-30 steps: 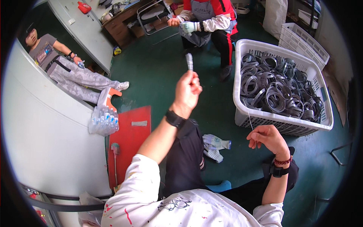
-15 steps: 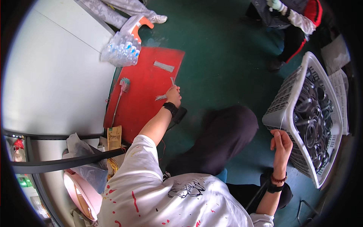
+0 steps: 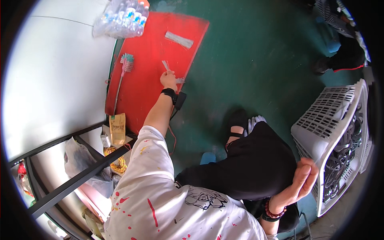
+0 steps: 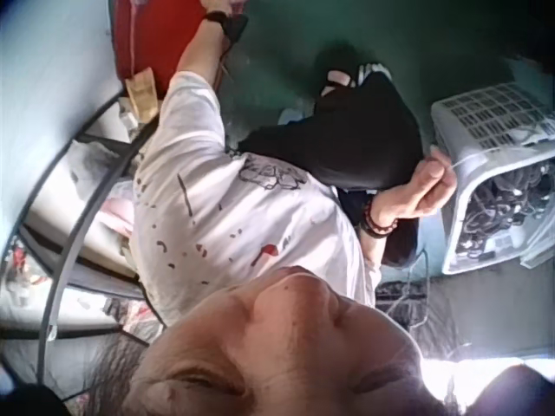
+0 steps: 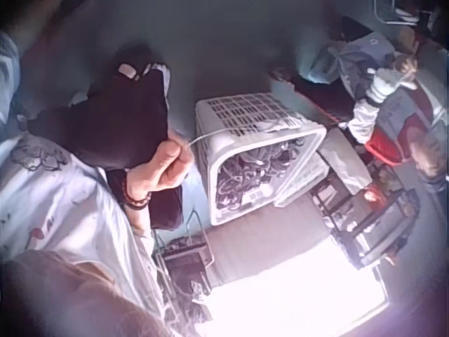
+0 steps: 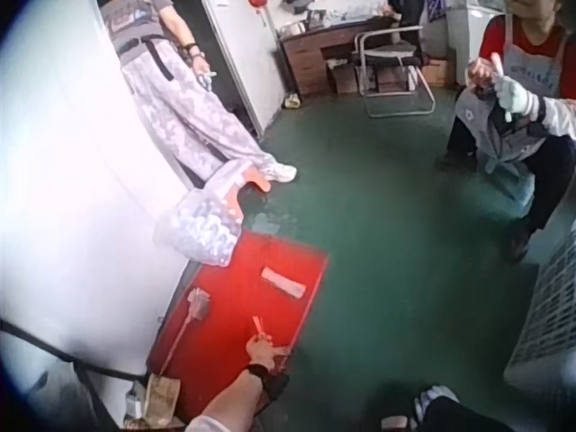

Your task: The recorder is manually sorting and arranging small thin metal pins or wires in a manufacturing facility.

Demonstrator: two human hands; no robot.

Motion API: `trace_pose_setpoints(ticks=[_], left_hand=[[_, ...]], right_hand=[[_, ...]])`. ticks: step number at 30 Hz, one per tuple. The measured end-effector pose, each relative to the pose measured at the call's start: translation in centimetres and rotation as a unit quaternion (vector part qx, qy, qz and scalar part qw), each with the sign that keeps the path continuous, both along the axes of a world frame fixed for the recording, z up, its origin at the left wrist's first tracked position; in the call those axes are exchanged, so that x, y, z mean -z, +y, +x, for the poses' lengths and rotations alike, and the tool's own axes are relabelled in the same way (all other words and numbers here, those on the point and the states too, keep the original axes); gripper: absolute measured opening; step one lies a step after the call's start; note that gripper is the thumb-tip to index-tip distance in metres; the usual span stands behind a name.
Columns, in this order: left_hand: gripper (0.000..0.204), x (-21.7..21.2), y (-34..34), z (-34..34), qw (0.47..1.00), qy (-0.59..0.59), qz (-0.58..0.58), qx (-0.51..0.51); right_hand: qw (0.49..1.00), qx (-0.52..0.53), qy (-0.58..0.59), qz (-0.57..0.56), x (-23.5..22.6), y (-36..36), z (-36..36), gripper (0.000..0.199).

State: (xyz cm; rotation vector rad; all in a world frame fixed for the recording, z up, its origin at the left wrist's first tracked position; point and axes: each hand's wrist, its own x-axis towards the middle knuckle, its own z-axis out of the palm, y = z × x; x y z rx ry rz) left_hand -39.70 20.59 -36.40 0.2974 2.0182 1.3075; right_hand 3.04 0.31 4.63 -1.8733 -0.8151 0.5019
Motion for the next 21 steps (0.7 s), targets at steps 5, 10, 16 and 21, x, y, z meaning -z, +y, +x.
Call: trace_pose_setpoints(ticks=[5,10,16,21], left_hand=[[0.03,1.9,-6.3,-3.5,0.995,0.063,-0.043,-0.061],[0.03,1.5,-9.0,2.1,0.99,-0.031,-0.048,-0.127],[0.03,1.8,-7.3,6.5,0.984,-0.07,-0.067,-0.15],[0.031,1.6,-5.8,6.9,0.979,-0.161,-0.087,-0.094]], right_hand=[[0.997,-0.059,0.015,0.056,1.8,-0.2,0.7,0.028],[0.995,-0.033,0.061,0.07,2.0,-1.0,1.1,0.031],[0.996,0.022,0.031,0.086,2.6,-0.7,0.6,0.032],[0.993,-0.08,0.053,0.072,2.1,-1.7,2.8,0.032]])
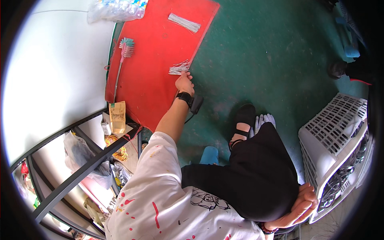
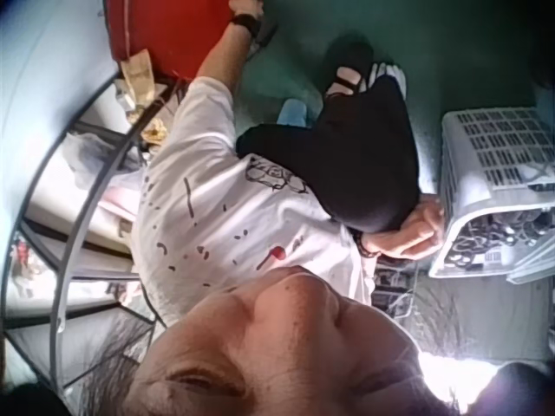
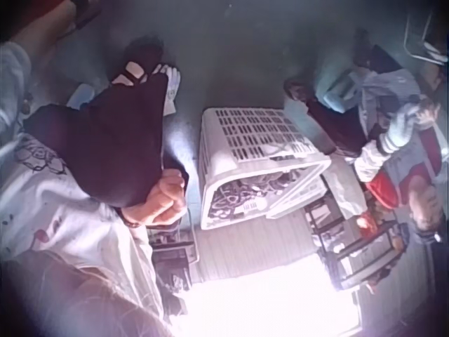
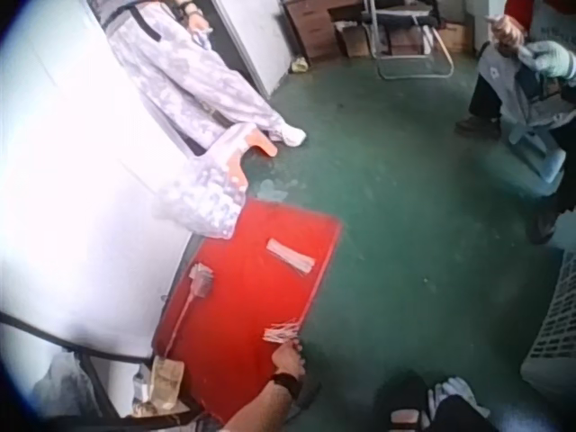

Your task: The recorder is manually sorting and arranging small thin metal pins or wires in a manufacturing facility.

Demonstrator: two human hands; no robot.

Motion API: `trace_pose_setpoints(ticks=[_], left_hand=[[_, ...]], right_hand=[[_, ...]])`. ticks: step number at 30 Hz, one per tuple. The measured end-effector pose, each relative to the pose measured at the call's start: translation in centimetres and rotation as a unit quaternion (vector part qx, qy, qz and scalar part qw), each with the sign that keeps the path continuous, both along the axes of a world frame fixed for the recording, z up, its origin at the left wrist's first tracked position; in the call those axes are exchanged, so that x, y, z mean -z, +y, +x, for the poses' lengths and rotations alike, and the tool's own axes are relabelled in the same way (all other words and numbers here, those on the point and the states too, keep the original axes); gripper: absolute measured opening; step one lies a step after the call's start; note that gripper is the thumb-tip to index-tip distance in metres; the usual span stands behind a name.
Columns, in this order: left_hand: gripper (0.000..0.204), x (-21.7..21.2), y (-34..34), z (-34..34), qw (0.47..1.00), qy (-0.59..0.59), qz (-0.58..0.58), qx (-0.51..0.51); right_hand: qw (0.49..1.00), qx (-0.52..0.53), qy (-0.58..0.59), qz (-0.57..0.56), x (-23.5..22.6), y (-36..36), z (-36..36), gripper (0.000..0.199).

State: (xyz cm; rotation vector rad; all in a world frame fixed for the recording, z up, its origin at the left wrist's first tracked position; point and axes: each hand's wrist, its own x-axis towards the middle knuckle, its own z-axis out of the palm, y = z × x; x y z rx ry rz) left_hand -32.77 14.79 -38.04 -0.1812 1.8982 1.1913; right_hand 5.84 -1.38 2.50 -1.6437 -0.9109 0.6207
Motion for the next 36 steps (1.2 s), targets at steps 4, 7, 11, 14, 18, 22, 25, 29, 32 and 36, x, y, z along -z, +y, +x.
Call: trace_pose_setpoints(ticks=[4,7,11,14,18,22,25,29,32,36], left_hand=[[0.021,-0.1,0.4,-1.4,0.996,-0.052,0.009,0.067],[0.021,-0.4,0.0,-2.3,0.987,-0.05,0.014,0.154],[0.021,-1.3,-0.7,-3.1,0.962,-0.005,0.01,0.274],[0.022,-1.9,-1.0,-5.5,0.93,0.079,-0.01,0.358],[0.039,-4.0,-1.3,-7.1,0.755,0.434,-0.023,0.491],[0.07,-7.2,0.5,-6.7,0.575,0.565,-0.022,0.592],[0.071,-6.4,1.0,-8.0,0.489,0.604,0.0,0.63],[0.061,-5.5,1.6,-7.6,0.462,0.601,-0.018,0.652],[0.039,-4.9,1.6,-7.2,0.406,0.63,-0.017,0.662],[0.026,-4.3,1.4,-7.6,0.387,0.63,-0.031,0.673]], right_hand=[[0.995,-0.01,0.076,0.066,1.0,-0.3,-0.3,0.032],[0.995,0.076,0.031,0.056,1.0,-0.1,-1.2,0.032],[0.996,0.065,0.026,0.059,0.9,0.1,-1.5,0.032],[0.998,0.012,0.022,0.059,0.8,0.1,-1.1,0.033],[0.997,0.052,-0.008,0.062,1.1,0.2,-1.6,0.034],[0.994,0.063,0.0,0.086,1.3,-0.1,-1.6,0.035],[0.995,0.054,0.005,0.087,1.3,-0.2,-1.5,0.035],[0.991,0.091,-0.011,0.095,1.6,0.0,-2.0,0.035],[0.993,0.076,0.011,0.093,1.2,0.2,-2.2,0.033],[0.99,0.113,-0.009,0.083,1.0,0.8,-2.7,0.032]])
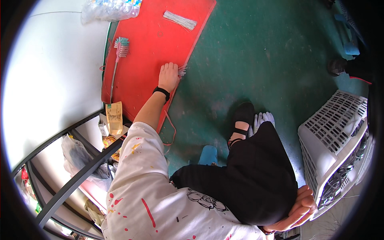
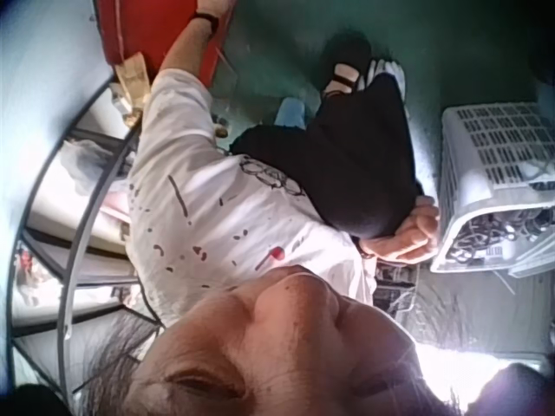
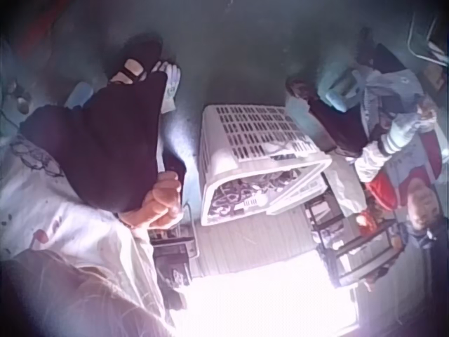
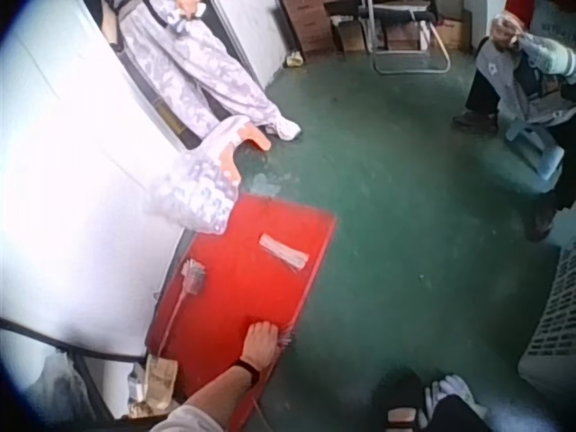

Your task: The recorder is manually sorting and arranging small thin metal pins or wires in a manufacturing facility.

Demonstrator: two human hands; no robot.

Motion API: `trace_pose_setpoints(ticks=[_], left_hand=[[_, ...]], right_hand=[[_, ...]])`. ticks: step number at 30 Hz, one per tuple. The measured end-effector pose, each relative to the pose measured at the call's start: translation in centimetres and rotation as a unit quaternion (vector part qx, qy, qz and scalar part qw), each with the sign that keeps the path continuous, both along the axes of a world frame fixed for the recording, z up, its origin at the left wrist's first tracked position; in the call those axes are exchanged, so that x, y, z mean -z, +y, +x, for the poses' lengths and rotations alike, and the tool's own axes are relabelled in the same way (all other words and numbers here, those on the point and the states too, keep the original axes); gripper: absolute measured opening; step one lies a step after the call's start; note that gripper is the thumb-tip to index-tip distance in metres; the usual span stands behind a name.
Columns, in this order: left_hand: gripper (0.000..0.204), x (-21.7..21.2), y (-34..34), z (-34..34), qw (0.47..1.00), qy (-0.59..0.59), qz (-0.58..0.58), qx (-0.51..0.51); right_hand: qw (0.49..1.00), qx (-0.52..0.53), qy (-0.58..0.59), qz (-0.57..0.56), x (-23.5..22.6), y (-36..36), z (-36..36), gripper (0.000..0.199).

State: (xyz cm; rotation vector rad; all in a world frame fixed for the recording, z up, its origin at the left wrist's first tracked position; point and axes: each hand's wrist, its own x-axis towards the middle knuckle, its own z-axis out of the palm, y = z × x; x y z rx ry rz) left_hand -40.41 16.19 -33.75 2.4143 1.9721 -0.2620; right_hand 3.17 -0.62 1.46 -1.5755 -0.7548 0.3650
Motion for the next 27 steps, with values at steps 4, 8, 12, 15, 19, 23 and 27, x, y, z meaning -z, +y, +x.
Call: trace_pose_setpoints(ticks=[4,8,12,15,19,23,27], left_hand=[[0.021,0.6,-0.6,-0.4,1.0,0.002,-0.017,0.025],[0.019,0.6,-0.5,0.2,0.996,-0.086,0.003,0.028],[0.018,-0.6,-0.2,-0.4,0.987,-0.151,0.047,-0.005],[0.019,0.0,0.3,2.2,0.94,-0.287,0.007,-0.185],[0.02,-4.9,0.2,8.4,0.522,-0.698,-0.274,-0.407],[0.022,-9.1,-0.7,12.0,0.322,-0.805,-0.389,-0.313],[0.024,-11.7,-0.4,15.7,0.252,-0.824,-0.38,-0.336]], right_hand=[[0.999,-0.034,0.004,-0.002,-0.2,-0.3,0.4,0.03],[0.996,-0.089,0.023,0.007,-0.5,-1.3,1.4,0.028],[0.982,0.185,-0.038,0.021,0.1,2.9,-3.2,0.026],[0.998,0.03,-0.048,-0.007,-0.3,2.0,-1.5,0.025],[0.981,-0.141,0.079,-0.111,-1.7,2.4,0.4,0.022],[0.964,-0.096,0.174,-0.177,2.1,3.1,3.8,0.021],[0.958,-0.083,0.158,-0.224,5.2,1.4,5.4,0.021]])
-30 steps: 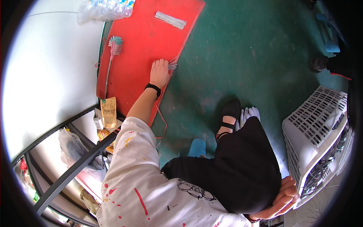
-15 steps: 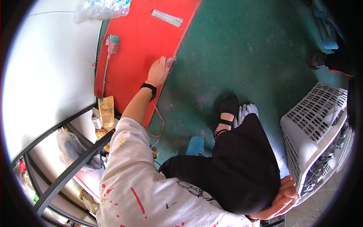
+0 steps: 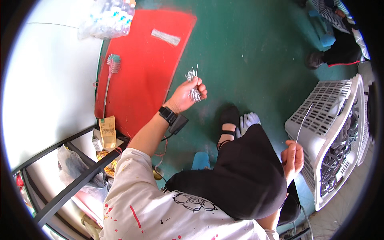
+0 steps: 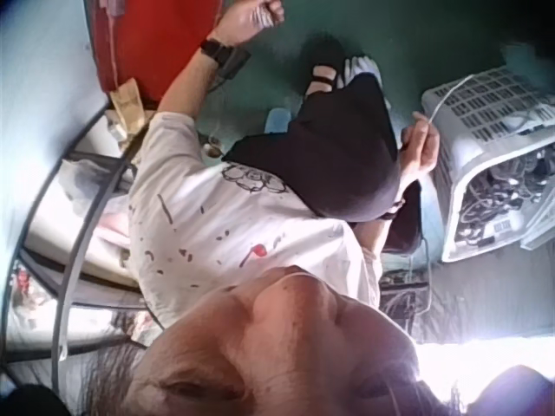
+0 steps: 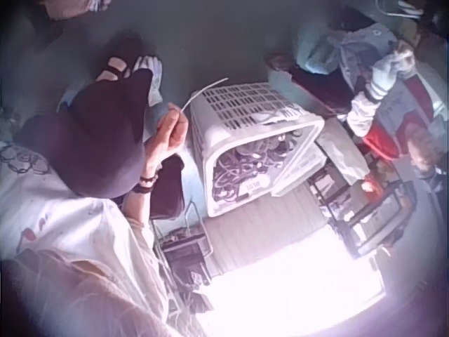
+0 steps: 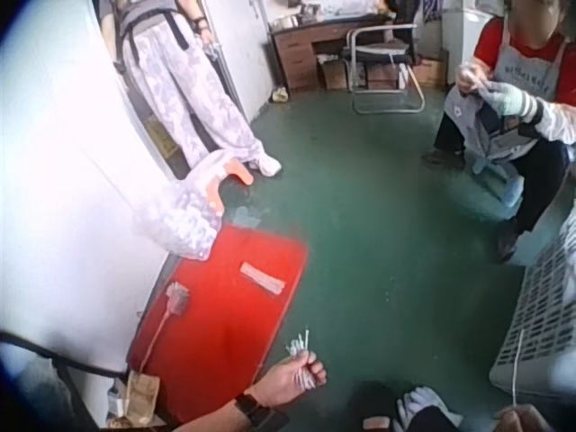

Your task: The recorder is manually sorting and arranging small thin metal pins or wires in a manufacturing facility.

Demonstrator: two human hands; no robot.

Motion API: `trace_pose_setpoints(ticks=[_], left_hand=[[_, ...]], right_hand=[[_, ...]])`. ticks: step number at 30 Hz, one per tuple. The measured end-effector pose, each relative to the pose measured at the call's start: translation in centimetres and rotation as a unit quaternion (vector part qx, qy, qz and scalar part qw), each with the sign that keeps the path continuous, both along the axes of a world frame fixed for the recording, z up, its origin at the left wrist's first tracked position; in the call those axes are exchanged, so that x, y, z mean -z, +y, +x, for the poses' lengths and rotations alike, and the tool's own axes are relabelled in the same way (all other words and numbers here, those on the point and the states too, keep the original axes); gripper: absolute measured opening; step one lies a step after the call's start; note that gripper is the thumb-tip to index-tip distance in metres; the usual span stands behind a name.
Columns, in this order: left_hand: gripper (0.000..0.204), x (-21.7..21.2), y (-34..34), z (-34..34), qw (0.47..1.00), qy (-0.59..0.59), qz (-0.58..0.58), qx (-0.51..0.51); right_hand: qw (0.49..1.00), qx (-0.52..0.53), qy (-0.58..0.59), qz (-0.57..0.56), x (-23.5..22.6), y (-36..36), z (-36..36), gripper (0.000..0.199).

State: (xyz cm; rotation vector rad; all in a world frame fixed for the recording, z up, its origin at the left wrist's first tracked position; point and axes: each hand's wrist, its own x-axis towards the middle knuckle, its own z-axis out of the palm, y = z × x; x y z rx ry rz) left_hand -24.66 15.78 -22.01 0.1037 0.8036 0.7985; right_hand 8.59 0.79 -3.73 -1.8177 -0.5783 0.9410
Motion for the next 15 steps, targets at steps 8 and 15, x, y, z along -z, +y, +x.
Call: trace_pose_setpoints(ticks=[8,15], left_hand=[[0.024,2.5,2.8,-2.8,0.999,0.025,0.003,-0.025],[0.024,7.1,14.4,-4.2,0.966,0.257,-0.012,-0.039]], right_hand=[[0.998,-0.039,0.043,0.026,-0.3,-2.3,0.2,0.022],[0.999,-0.012,0.028,0.041,-0.6,-3.5,1.9,0.023]])
